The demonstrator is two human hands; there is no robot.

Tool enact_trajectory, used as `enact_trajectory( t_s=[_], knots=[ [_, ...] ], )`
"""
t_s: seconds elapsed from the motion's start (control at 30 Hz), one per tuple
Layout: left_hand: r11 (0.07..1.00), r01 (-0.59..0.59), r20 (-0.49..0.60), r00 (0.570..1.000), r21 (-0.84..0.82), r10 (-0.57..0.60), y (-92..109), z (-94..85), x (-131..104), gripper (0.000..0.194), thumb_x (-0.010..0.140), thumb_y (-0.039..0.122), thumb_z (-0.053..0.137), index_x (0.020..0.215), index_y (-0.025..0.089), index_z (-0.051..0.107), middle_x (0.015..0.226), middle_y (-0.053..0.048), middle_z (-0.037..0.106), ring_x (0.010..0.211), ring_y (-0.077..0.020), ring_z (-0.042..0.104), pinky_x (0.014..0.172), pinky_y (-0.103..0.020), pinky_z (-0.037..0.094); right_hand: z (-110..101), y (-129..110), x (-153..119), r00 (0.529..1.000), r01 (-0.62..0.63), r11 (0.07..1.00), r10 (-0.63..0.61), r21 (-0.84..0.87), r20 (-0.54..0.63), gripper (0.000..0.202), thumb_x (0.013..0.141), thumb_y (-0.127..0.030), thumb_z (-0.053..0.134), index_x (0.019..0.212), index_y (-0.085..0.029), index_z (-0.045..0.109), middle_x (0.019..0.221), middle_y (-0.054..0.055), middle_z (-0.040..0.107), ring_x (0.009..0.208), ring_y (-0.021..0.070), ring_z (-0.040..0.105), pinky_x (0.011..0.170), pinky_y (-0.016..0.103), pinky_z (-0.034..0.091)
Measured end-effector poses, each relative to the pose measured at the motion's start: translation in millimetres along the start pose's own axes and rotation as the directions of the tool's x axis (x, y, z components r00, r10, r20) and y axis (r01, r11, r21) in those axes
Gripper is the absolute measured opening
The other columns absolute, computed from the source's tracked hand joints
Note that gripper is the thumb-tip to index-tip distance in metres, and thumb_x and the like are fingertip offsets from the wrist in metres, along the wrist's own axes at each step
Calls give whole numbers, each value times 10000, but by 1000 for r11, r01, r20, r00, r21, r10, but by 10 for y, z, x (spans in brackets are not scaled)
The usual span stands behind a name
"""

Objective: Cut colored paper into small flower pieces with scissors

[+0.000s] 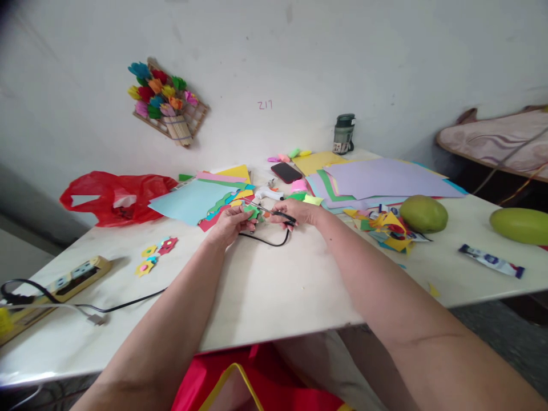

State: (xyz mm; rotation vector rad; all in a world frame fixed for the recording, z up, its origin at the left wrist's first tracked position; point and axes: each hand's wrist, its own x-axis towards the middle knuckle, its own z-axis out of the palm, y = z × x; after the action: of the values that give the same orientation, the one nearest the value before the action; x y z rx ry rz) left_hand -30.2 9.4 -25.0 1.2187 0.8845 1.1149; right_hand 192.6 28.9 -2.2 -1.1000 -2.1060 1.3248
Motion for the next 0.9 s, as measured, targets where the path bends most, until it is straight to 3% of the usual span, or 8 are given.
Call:
enact_trajectory(
  t_s=[0.47,0.67,0.77,0.9],
  knots=[
    [999,17,-38,999,-43,-18,46,45,-20,260,724,292,770,797,107,602,747,-88,725,663,-187,715,646,-268,573,-15,-17,-19,999,28,1000,-28,5,34,228,752,-333,698,819,-138,600,558,-22,603,401,57,515,352,158,329],
    [998,22,-35,999,-51,-24,52,44,-23,254,757,301,744,800,117,574,746,-90,726,649,-191,717,610,-259,574,-26,22,1,999,32,999,-32,9,26,244,747,-351,704,824,-141,604,560,-24,605,405,59,518,354,160,324],
    [997,21,-32,999,-73,-23,50,48,-22,244,787,290,715,792,128,533,759,-99,729,653,-195,720,602,-257,572,-24,10,-4,999,52,997,-52,55,0,292,708,-376,744,827,-145,611,559,-30,600,410,59,510,369,167,347],
    [990,5,10,1000,-138,-3,57,71,-29,211,809,225,685,842,145,493,837,-108,739,716,-199,731,673,-272,579,-4,13,23,989,105,974,-81,202,-122,369,609,-343,815,840,-144,605,564,-36,595,448,73,529,424,188,428]
  ],
)
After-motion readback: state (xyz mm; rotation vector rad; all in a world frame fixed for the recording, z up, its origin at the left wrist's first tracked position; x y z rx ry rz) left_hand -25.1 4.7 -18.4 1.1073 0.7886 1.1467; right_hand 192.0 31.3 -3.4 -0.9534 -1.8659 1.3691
